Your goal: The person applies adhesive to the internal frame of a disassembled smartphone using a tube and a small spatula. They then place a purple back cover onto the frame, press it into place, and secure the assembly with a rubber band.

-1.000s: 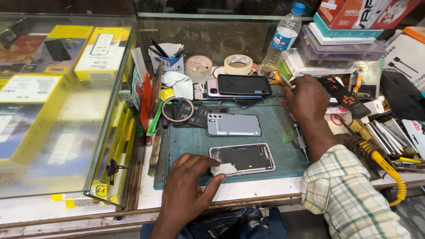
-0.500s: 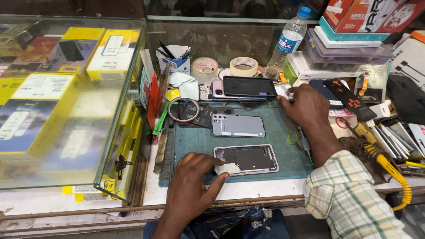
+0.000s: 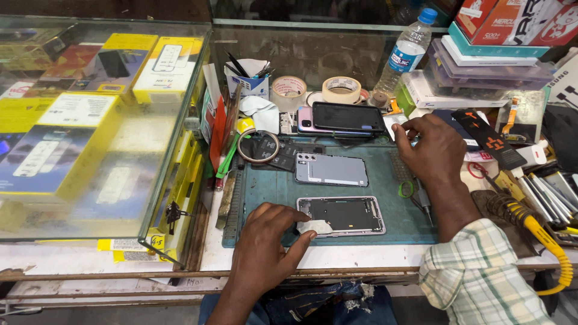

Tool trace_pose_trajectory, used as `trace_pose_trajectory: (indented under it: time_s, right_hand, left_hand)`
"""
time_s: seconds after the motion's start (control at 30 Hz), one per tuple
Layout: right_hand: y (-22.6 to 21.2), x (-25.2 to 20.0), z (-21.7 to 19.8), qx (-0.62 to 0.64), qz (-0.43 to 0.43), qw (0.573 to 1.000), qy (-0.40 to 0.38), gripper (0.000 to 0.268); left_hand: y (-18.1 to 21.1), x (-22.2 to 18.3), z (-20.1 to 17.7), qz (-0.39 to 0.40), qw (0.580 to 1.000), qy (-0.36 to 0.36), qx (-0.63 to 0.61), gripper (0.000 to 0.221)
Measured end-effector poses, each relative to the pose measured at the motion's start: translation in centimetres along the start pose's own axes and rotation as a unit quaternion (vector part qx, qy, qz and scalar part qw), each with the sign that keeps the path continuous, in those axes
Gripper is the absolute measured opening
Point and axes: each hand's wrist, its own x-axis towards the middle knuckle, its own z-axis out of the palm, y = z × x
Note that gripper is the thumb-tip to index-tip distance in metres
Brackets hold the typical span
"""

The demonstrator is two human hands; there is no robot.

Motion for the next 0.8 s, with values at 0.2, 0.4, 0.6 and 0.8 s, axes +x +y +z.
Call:
trace_pose_trajectory:
  time_s: [0.2, 0.4, 0.6, 0.8]
  right_hand:
    - [-1.1, 0.0, -0.4, 0.027, -0.016, 1.0, -0.002, 0.025]
    - [-4.9, 2.9, -3.2, -0.005, -0.066, 0.996, -0.064, 0.023]
    - [-9.8, 10.1, -2.5, -0.021, -0.216, 0.966, -0.142, 0.018]
    - [-14.8, 16.2, 4.7, -0.029, -0.265, 0.936, -0.23, 0.026]
  left_hand:
    - [-0.1, -0.3, 0.2, 0.025, 0.999, 0.027, 0.004, 0.021]
    - [0.3, -1.2, 0.7, 0.047, 0.995, 0.071, 0.057, 0.02]
    - [0.6, -1.6, 1.0, 0.042, 0.987, 0.133, 0.082, 0.02]
    - [0.1, -1.7, 1.2, 0.038, 0.985, 0.149, 0.083, 0.012]
